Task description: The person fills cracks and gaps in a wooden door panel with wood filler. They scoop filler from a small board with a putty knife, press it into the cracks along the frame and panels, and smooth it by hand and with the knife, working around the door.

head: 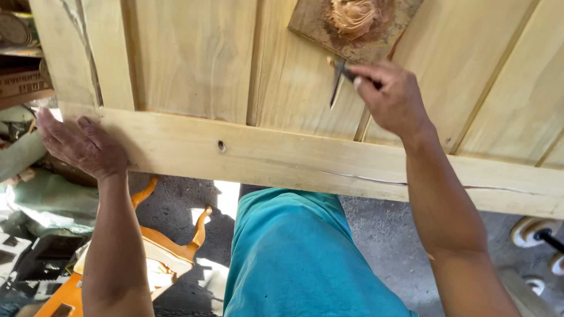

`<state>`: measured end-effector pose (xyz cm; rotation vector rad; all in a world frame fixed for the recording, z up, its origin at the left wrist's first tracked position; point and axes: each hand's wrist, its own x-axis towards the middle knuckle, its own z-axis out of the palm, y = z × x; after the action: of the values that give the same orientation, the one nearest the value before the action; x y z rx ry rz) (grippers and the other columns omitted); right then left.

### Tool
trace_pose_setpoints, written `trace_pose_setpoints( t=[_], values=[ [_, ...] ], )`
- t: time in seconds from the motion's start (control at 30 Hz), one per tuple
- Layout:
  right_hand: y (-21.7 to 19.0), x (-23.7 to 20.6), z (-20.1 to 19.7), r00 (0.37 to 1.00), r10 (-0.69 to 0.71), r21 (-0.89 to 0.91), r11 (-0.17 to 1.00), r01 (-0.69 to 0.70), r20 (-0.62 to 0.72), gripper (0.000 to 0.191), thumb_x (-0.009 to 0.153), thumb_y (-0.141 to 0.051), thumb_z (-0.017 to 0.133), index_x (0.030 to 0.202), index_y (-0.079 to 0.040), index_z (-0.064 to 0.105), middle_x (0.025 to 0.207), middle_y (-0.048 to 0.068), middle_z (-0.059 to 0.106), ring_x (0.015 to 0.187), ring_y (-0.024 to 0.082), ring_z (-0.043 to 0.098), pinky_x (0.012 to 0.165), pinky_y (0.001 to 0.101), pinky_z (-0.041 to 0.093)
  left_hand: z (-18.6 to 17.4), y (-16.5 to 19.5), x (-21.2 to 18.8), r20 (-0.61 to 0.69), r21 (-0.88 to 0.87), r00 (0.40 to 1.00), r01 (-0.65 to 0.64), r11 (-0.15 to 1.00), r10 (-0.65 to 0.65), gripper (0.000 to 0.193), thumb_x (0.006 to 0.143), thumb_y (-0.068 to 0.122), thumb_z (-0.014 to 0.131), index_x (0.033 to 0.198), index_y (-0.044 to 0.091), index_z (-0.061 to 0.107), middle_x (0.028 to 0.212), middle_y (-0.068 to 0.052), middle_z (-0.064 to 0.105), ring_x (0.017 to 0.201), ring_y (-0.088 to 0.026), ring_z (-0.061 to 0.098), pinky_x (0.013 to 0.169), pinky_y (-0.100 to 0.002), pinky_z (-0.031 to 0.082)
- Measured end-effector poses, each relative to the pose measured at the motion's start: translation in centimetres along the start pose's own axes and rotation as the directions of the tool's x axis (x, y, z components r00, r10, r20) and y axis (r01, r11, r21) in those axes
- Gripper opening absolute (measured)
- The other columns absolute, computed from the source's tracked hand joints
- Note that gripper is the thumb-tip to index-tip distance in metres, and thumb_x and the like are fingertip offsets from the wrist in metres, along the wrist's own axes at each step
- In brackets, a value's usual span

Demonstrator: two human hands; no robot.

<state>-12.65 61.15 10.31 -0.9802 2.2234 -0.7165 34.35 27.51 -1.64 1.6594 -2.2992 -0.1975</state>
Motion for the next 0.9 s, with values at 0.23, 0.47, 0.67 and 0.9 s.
trace_pose_setpoints(
  t=[0.23, 0.47, 0.67, 0.9],
  values=[
    [0.3, -4.4, 1.0, 0.904, -0.143, -0.126, 0.97, 0.21, 0.403, 0.027, 0.096, -0.019, 0.067, 0.12, -0.022, 0.077, 0.098, 0.004, 0.07, 0.088, 0.025, 0.069, 0.076, 0.0384, 0.057, -1.4, 10.0, -11.9, 0.001, -0.285, 0.998, -0.066, 0.956, 0.069, 0.059, 0.117, 0.04, 0.049, 0.162, 0.005, 0.035, 0.171, -0.017, 0.028, 0.161, -0.035, 0.029, 0.132, -0.054, 0.026],
    [0.7, -2.2, 1.6, 0.812, -0.114, -0.251, 0.918, 0.306, 0.572, 0.029, 0.097, -0.022, 0.058, 0.117, -0.027, 0.079, 0.102, 0.004, 0.066, 0.096, 0.027, 0.067, 0.078, 0.0425, 0.055, 0.9, 16.9, -14.8, 0.069, -0.115, 0.963, 0.268, 0.957, -0.261, 0.069, 0.112, 0.049, 0.047, 0.165, 0.008, 0.03, 0.172, -0.016, 0.03, 0.164, -0.031, 0.023, 0.135, -0.059, 0.006],
    [-1.8, -0.2, 0.3, 0.685, -0.013, -0.355, 0.848, 0.393, 0.729, 0.033, 0.094, -0.022, 0.056, 0.12, -0.03, 0.076, 0.106, 0.006, 0.063, 0.1, 0.027, 0.066, 0.083, 0.0448, 0.054, 3.0, 16.0, -14.4, 0.066, 0.141, 0.962, 0.252, 0.957, -0.264, 0.068, 0.11, 0.061, 0.038, 0.167, 0.025, 0.032, 0.176, -0.006, 0.025, 0.165, -0.028, 0.018, 0.134, -0.059, 0.001],
    [-3.4, 1.5, 1.6, 0.61, -0.024, -0.326, 0.828, 0.456, 0.792, 0.034, 0.099, -0.023, 0.055, 0.125, -0.033, 0.074, 0.109, 0.009, 0.063, 0.103, 0.029, 0.064, 0.087, 0.047, 0.051, 2.9, 16.1, -13.9, 0.194, 0.331, 0.908, 0.296, 0.896, -0.372, 0.067, 0.106, 0.068, 0.037, 0.166, 0.039, 0.035, 0.175, 0.002, 0.018, 0.163, -0.03, 0.008, 0.125, -0.066, -0.008]
  ],
)
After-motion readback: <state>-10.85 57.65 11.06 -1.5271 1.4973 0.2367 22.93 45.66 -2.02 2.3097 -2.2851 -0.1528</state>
